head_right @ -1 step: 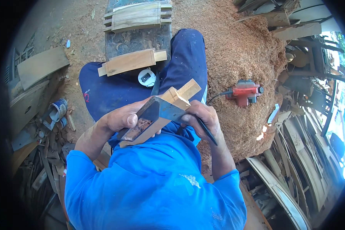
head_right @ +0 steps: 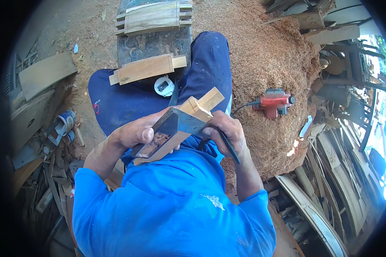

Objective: The person marks a piece of wood using a try square and a pencil while holding it against another piece of wood.

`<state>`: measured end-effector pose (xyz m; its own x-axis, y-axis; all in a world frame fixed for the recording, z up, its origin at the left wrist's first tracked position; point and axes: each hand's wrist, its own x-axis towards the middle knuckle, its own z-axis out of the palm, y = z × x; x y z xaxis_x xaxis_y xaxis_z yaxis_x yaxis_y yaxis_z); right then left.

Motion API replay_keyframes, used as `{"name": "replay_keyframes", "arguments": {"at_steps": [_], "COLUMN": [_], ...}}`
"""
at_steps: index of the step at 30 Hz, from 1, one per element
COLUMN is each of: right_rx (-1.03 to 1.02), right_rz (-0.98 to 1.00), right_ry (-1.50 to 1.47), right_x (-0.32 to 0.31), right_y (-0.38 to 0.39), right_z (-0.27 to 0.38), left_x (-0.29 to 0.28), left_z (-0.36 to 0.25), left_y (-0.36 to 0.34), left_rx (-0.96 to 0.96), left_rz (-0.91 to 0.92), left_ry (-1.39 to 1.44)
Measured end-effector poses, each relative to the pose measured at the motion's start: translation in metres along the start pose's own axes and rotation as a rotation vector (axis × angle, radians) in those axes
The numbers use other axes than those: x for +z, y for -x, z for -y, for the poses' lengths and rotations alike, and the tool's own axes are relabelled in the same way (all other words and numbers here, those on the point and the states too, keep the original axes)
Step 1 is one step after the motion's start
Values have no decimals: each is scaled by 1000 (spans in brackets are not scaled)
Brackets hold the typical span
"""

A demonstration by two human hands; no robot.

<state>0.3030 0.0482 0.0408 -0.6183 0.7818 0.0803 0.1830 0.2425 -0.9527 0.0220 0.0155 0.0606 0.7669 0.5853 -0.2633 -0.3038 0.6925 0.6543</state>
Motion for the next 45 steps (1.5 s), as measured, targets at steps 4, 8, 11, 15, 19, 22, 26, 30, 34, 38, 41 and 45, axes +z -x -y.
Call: {"name": "replay_keyframes", "arguments": {"at_steps": [4, 8, 11, 15, 19, 22, 26, 30, 34, 38, 41, 45], "right_rx": [-5, -60, -50, -61, -45, -28, -55, -58, -12, 1, 10, 11], "right_rz": [-89, -138, -133, -125, -114, -111, -60, -46, -112, -110, -57, -159], "right_ry": [86, 41, 24, 12, -19, -52, -45, -40, -59, -76, 36, 208], "right_x": [8, 8, 5, 6, 6, 8, 5, 4, 7, 8, 2, 2], "right_y": [2, -2, -4, -4, -4, -1, 0, -1, -2, -2, -9, -20], "right_z": [8, 9, 11, 13, 12, 10, 8, 9, 15, 16, 21, 34], "left_x": [3, 5, 7, 7, 9, 14, 7, 7, 14, 10, 4, 5], "left_z": [3, 9, 6, 6, 6, 1, 8, 9, 3, 9, 14, 19], "left_y": [0, 2, 4, 5, 9, 12, 14, 11, 11, 13, 12, 17], "left_rx": [60, 69, 42, 15, 8, -4, 0, 29, 1, -1, -6, 32], "left_rz": [-39, -61, -82, -85, -116, -151, -118, -101, -133, -133, -122, -205], "left_ry": [-25, -29, -49, -30, 41, 84, 105, 114, 130, 154, 152, 210]}}
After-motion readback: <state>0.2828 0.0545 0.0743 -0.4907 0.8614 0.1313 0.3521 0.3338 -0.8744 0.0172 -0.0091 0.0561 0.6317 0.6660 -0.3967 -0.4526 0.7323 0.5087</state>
